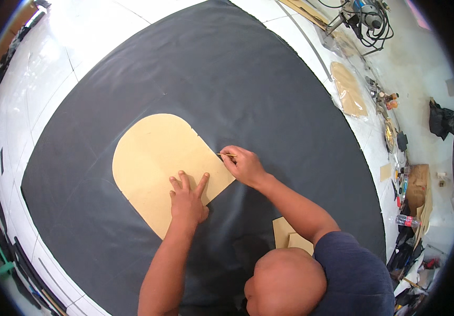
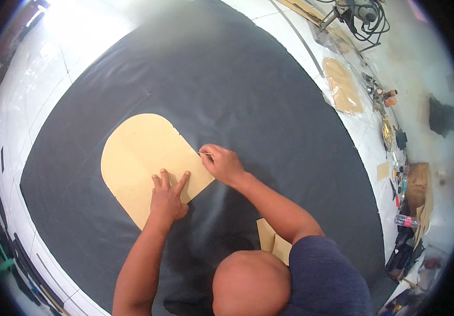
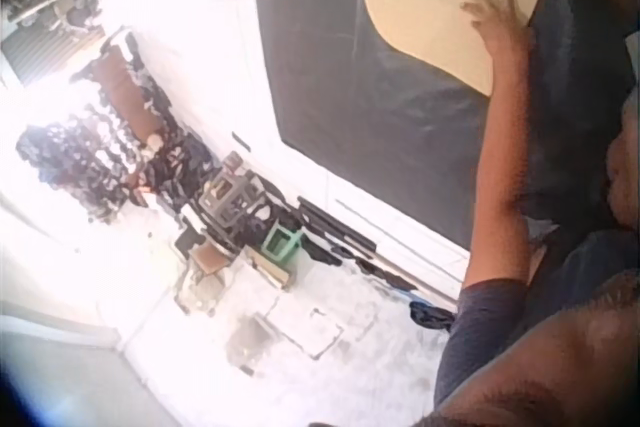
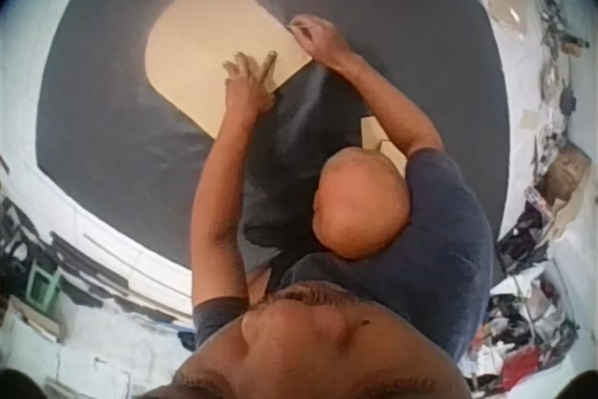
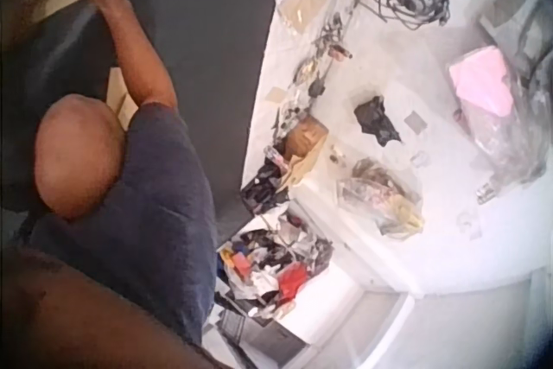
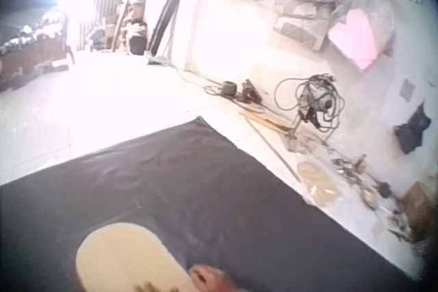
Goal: The person places a shaped template onto a large black sheet of material and traces along its perimeter with a pencil.
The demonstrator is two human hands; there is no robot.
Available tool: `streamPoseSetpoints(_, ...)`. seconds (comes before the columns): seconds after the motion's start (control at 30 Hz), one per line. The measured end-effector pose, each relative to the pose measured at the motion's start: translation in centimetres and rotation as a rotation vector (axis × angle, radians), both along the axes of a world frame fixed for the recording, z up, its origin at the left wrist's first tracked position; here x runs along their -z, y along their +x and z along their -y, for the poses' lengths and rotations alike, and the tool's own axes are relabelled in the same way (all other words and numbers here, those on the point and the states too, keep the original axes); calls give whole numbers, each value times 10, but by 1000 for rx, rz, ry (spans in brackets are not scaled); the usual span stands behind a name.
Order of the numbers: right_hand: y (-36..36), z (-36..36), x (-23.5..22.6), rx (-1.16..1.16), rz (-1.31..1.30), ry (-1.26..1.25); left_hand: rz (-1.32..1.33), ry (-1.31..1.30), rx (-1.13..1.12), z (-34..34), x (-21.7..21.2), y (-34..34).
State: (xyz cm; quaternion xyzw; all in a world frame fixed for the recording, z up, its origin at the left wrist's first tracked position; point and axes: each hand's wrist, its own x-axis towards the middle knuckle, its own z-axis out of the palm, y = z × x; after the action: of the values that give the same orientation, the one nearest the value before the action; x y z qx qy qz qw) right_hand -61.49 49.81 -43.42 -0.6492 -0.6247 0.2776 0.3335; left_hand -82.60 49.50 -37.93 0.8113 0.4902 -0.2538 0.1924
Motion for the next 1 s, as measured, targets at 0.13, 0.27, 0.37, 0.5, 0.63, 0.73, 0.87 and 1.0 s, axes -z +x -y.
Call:
streamPoseSetpoints(0.13, -1, 2, -2, -49, 92, 36, 26, 55, -20, 5, 8, -1)
streamPoseSetpoints(0.27, -3, 3, -1, -118, 182, 107, 35, 59, -34, 6, 13, -3)
streamPoseSetpoints(0.37, -1, 17, -8, -162, 251, 55, 68, 87, -58, 8, 19, -5)
streamPoseSetpoints(0.5, 9, 46, -17, -174, 320, -18, 54, 71, -53, 6, 13, -2)
streamPoseSetpoints(0.63, 11, 61, -18, -170, 306, -14, 16, 62, -40, 4, 13, -1)
streamPoseSetpoints(0.73, 11, 63, -19, -159, 302, -15, -3, 49, -38, 3, 15, 0)
streamPoseSetpoints(0.87, 15, 67, -17, -151, 286, 9, 11, 27, -50, 2, 13, 0)
streamPoseSetpoints(1.0, 13, 68, -19, -144, 267, 15, 76, 104, -48, 6, 17, -6)
